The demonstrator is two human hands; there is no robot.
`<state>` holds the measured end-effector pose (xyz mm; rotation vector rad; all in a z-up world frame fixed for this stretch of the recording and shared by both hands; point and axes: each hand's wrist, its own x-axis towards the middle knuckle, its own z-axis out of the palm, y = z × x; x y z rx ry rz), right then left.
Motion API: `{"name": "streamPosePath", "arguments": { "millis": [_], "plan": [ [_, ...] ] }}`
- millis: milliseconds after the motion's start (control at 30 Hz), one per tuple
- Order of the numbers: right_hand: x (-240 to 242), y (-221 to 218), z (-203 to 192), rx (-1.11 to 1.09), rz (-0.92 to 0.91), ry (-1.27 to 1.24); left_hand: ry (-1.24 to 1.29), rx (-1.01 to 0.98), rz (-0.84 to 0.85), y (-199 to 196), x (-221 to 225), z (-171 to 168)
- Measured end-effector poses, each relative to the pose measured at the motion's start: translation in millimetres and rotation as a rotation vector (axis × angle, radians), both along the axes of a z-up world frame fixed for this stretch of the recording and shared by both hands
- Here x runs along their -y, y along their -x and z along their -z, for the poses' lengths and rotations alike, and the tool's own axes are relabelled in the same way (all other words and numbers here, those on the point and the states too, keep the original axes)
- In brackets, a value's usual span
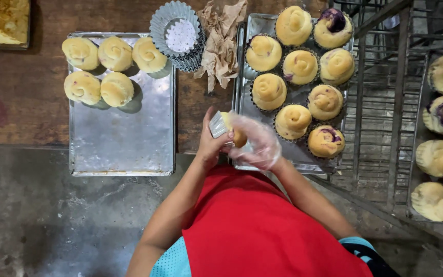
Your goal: The person carries a tray of buns to a rack and then transfers individual buns into metal molds on a different tray by hand. They continue arranging the buns into molds and moving them between trays before returning the filled molds to the rack.
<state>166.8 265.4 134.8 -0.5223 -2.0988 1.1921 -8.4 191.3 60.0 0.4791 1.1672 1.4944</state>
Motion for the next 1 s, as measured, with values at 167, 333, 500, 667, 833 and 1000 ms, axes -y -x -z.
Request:
{"name": "streamPosePath", "arguments": {
  "millis": [167,333,500,667,833,1000],
  "plan": [
    [-4.8,-7.3,47.9,-0.144,0.339,0.552,-0.299,0.226,0.261,24.5,13.3,-67.0],
    [-4.5,-10.6,68.2,-0.584,0.115,1.409,-0.224,-0.231,0.506,37.5,-5.5,-95.6],
    [9.8,9.7,67.9,-0.525,0.051,1.599,-0.235,-0.919,0.424,8.3,-6.7,-91.1],
    [22.5,-2.2,55.2,-0.411,-0.045,1.375,-0.413,-0.586,0.572,16.3,-1.9,-107.7],
    [12.1,15.8,87.7,-0.69,-0.355,1.997,-0.325,-0.544,0.481,40.1,17.0,-114.9],
    [18.0,24.7,102.8,-0.633,-0.194,1.937,-0.304,-0.892,0.322,40.3,27.4,-107.8]
  ]
}}
